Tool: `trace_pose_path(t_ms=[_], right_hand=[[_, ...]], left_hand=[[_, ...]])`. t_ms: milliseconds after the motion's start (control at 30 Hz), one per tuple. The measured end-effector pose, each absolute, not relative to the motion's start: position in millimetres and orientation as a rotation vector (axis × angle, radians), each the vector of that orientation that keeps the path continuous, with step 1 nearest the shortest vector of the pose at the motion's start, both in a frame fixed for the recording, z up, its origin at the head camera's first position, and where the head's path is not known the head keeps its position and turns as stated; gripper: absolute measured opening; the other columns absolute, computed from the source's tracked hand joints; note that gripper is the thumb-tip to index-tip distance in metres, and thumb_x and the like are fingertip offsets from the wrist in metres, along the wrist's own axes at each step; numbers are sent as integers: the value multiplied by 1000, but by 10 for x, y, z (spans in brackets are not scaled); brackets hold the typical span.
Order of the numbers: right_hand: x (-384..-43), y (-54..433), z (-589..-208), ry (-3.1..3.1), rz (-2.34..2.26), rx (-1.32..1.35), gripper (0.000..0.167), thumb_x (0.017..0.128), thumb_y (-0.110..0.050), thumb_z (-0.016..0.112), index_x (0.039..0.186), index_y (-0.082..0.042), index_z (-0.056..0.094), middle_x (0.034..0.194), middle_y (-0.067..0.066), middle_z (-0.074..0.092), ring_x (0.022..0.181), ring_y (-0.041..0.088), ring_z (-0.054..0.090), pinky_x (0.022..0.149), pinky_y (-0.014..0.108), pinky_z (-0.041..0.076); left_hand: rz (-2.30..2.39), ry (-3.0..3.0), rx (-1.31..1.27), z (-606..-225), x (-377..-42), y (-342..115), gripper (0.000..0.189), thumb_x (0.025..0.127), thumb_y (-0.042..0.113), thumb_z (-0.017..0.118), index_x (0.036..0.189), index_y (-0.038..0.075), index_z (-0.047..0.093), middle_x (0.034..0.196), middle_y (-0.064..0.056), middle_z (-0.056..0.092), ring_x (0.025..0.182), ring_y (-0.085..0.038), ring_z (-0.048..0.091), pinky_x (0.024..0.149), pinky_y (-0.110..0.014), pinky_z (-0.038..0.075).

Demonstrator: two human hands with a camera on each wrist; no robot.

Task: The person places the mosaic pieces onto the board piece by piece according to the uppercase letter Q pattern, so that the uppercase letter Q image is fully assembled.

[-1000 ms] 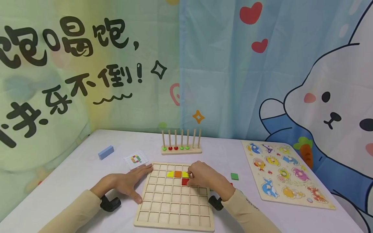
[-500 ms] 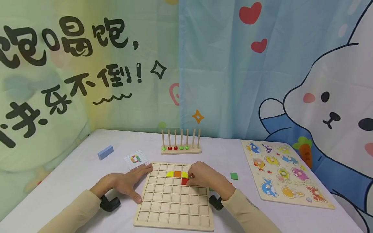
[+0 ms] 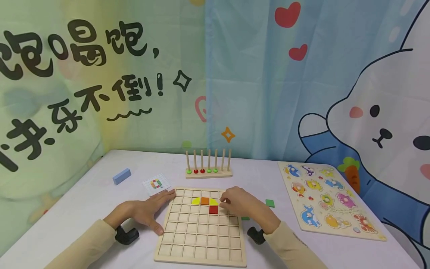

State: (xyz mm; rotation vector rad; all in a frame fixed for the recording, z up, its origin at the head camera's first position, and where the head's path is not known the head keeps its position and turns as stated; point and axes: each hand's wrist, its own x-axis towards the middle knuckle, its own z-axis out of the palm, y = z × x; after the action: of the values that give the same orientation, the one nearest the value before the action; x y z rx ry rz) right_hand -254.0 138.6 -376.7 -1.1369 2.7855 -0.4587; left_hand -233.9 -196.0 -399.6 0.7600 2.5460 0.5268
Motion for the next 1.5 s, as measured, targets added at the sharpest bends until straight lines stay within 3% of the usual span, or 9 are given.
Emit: trace_pose_path(t_ms=[700, 1100, 1267, 1500], right_hand=[[-2586, 2247, -3460, 2889, -493, -758, 17, 91, -7, 66, 106, -1, 70, 82, -1, 62, 71, 12, 50, 62, 22, 48], [-2649, 2507, -3521, 2813, -315, -443, 26, 84, -15, 75, 107, -7, 67, 92, 3, 64, 82, 19, 54, 71, 33, 51], [-2628, 2511, -3575, 2743, -418, -405, 25, 81, -13, 79, 101, -7, 65, 90, 4, 60, 81, 19, 52, 73, 34, 53], [-2596, 2443, -3628, 2685, -455, -395, 24, 76, -12, 83, 89, -10, 62, 80, 4, 54, 76, 18, 50, 68, 30, 46]], left_hand=[[529, 2555, 752, -4008, -2342, -1947, 118, 72, 53, 82, 155, 6, 13, 165, -12, 4, 151, -37, 3, 120, -57, 13], [532, 2544, 760, -3984, -2321, -1966, 119, 71, 54, 81, 155, 4, 14, 165, -13, 5, 150, -39, 3, 119, -58, 12], [522, 2540, 747, -3997, -2328, -1959, 119, 71, 56, 81, 156, 6, 13, 165, -12, 4, 151, -38, 2, 120, -58, 12], [522, 2543, 752, -4007, -2336, -1963, 120, 70, 58, 80, 156, 6, 13, 165, -12, 4, 151, -38, 2, 120, -57, 12]])
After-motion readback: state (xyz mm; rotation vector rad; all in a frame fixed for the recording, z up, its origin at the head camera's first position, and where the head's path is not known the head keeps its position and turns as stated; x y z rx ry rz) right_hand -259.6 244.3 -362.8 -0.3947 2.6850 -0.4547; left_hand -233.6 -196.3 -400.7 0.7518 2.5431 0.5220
